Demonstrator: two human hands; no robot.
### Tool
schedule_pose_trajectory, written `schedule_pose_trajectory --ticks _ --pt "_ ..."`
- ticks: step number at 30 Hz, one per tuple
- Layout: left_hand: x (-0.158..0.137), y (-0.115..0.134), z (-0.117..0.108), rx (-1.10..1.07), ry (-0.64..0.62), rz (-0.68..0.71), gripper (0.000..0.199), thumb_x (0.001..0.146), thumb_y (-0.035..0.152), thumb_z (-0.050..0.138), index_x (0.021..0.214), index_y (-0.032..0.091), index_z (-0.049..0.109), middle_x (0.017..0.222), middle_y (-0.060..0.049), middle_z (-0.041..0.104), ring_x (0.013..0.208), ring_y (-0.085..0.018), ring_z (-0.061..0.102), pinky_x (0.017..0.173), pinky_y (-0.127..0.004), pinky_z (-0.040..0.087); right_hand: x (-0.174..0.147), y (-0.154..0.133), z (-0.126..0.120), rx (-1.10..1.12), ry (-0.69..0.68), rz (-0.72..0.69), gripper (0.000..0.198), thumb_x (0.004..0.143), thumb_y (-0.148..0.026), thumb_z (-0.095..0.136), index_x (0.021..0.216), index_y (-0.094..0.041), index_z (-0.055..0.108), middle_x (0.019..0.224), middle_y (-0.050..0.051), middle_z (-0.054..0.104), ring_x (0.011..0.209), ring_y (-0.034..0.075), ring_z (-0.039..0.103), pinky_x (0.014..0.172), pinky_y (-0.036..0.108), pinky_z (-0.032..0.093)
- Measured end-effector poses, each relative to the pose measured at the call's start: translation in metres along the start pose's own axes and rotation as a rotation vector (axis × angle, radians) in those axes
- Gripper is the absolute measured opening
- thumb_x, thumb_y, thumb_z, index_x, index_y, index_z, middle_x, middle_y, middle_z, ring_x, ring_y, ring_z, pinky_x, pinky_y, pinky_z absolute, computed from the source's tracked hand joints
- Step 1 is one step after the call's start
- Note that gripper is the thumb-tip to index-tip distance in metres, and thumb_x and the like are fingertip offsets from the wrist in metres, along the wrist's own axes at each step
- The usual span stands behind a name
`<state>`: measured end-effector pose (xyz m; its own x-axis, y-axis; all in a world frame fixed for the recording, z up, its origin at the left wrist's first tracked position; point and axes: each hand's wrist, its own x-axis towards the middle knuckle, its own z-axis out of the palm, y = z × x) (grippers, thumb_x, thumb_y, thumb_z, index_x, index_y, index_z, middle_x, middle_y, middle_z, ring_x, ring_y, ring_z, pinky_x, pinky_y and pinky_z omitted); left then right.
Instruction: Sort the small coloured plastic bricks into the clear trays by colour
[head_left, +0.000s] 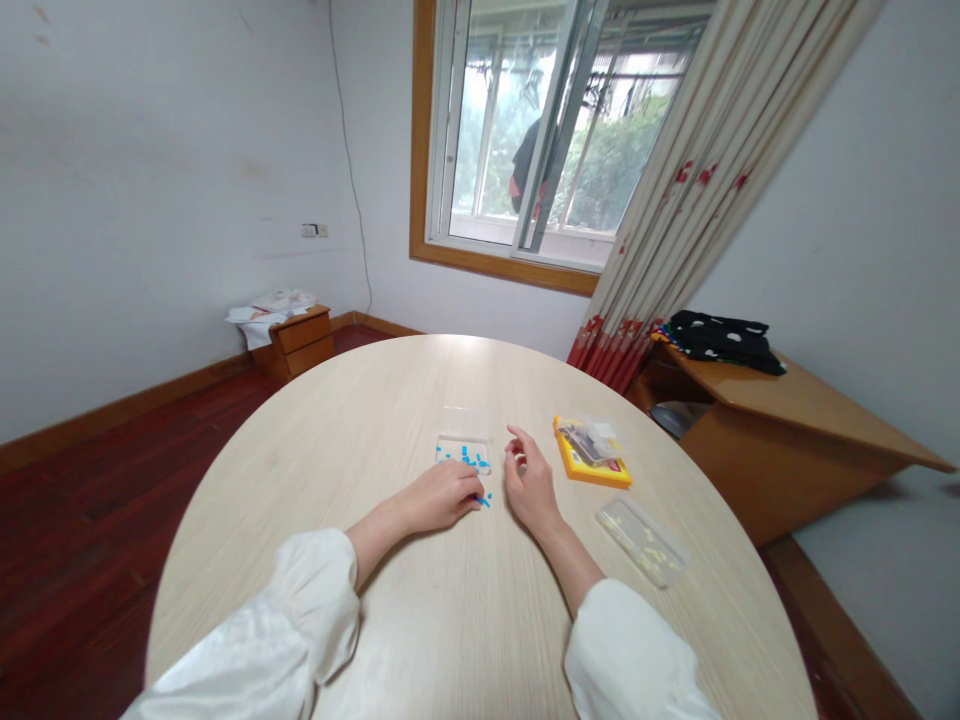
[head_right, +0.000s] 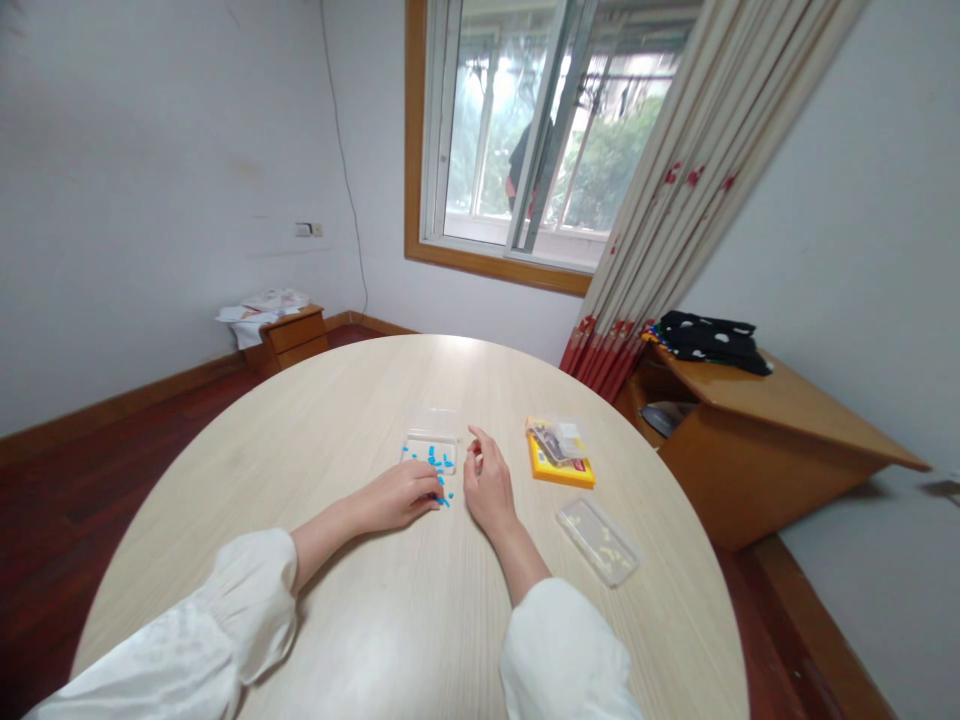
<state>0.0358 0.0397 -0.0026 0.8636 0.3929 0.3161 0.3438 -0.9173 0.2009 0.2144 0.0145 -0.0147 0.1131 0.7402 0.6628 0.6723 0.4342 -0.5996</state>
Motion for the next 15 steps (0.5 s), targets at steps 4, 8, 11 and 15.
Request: schedule_pose_trajectory --ticks 4,8,11,15 --pt "0.0005 0.0007 -0.001 -0.009 -0.013 -0.013 0.014 0.087 0.022 0.051 0.085 0.015 0.062 0.082 -0.007 0.063 0.078 -0.017 0.057 0.069 -0.026 0.041 -0.0001 0.0 0.0 0.0 0.001 0.004 0.035 0.084 -0.017 0.04 0.118 -0.017 0.048 0.086 0.007 0.059 0.076 0.016 0.057 0.067 0.028 0.048" --pt "0.0009 0.0022 -0.0023 -0.025 -0.027 -0.016 0.013 0.086 0.02 0.051 0.085 0.014 0.062 0.083 -0.007 0.063 0.079 -0.017 0.057 0.069 -0.026 0.041 0.0001 0.0002 0.0004 -0.006 -0.007 0.011 0.035 0.084 -0.017 0.039 0.119 -0.017 0.048 0.086 0.007 0.059 0.074 0.015 0.057 0.067 0.029 0.048" --pt "0.0009 0.0026 -0.0021 -0.029 -0.033 -0.008 0.012 0.086 0.019 0.051 0.085 0.014 0.062 0.083 -0.007 0.063 0.079 -0.017 0.057 0.07 -0.025 0.041 0.0003 0.0003 0.0007 -0.01 -0.011 0.016 0.035 0.084 -0.017 0.039 0.118 -0.016 0.048 0.087 0.007 0.06 0.073 0.016 0.057 0.067 0.029 0.048" --pt "0.0002 -0.0004 0.0025 0.011 -0.022 0.018 0.013 0.087 0.018 0.048 0.085 0.014 0.061 0.082 -0.007 0.062 0.078 -0.017 0.056 0.069 -0.026 0.04 0.0003 0.0004 0.0007 -0.006 -0.015 0.019 0.035 0.084 -0.017 0.039 0.118 -0.016 0.048 0.085 0.007 0.06 0.073 0.016 0.057 0.067 0.029 0.048"
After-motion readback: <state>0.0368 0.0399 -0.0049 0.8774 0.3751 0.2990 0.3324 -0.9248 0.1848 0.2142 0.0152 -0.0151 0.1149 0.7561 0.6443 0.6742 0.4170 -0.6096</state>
